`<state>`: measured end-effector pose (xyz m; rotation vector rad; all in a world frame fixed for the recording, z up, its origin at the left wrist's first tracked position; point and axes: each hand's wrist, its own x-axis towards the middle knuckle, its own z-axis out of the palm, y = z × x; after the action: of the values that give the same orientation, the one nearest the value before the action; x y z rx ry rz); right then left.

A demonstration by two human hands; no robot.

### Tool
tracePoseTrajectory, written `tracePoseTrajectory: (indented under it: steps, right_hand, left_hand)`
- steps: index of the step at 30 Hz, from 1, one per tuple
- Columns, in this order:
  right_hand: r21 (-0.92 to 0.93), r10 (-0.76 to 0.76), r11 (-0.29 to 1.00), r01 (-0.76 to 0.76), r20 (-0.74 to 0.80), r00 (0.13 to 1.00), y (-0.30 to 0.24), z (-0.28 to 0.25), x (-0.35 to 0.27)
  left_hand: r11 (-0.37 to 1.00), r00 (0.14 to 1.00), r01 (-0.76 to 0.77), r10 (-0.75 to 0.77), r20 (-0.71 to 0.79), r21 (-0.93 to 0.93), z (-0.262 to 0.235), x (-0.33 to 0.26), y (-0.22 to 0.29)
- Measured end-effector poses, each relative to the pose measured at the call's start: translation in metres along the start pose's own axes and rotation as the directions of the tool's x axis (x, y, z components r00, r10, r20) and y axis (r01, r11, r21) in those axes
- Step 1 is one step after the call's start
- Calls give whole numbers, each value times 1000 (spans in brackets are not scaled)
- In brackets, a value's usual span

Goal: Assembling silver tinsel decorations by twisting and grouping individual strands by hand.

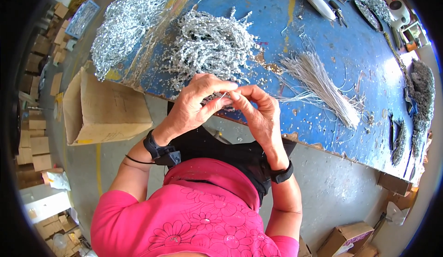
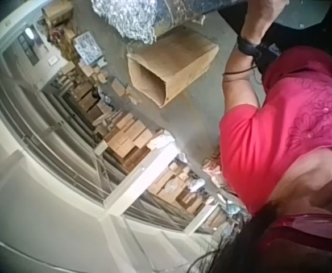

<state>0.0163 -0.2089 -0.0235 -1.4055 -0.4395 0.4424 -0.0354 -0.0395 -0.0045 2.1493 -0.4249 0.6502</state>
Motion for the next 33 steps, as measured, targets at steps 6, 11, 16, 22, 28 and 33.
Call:
tracePoseTrajectory:
  steps: [6,11,16,22,28,33]
  right_hand:
    - [110,41,993,-47,52,998,-1,0,0]
    - [-153,-80,985,82,18,997,-2,-2,0]
    - [-221,-88,972,86,0,996,-4,-5,-1]
    - [-299,-136,946,125,-15,991,-5,-3,0]
    - [-406,-210,897,176,-40,977,-7,0,0]
    - [-734,-535,516,441,125,835,-7,0,6]
  left_hand:
    - [995,998,60,-60,-1,-75,-4,-1,-5]
    - [994,997,69,-70,-13,-90,-2,-5,-9]
    - [987,992,116,-120,-35,-111,-1,-8,-6]
    - [996,994,86,-86,-67,-7,1,-8,-8]
    - [997,995,81,-80,-56,19,-1,-12,-11]
    - [993,1000,30,-30,-4,114,-9,-10,-8]
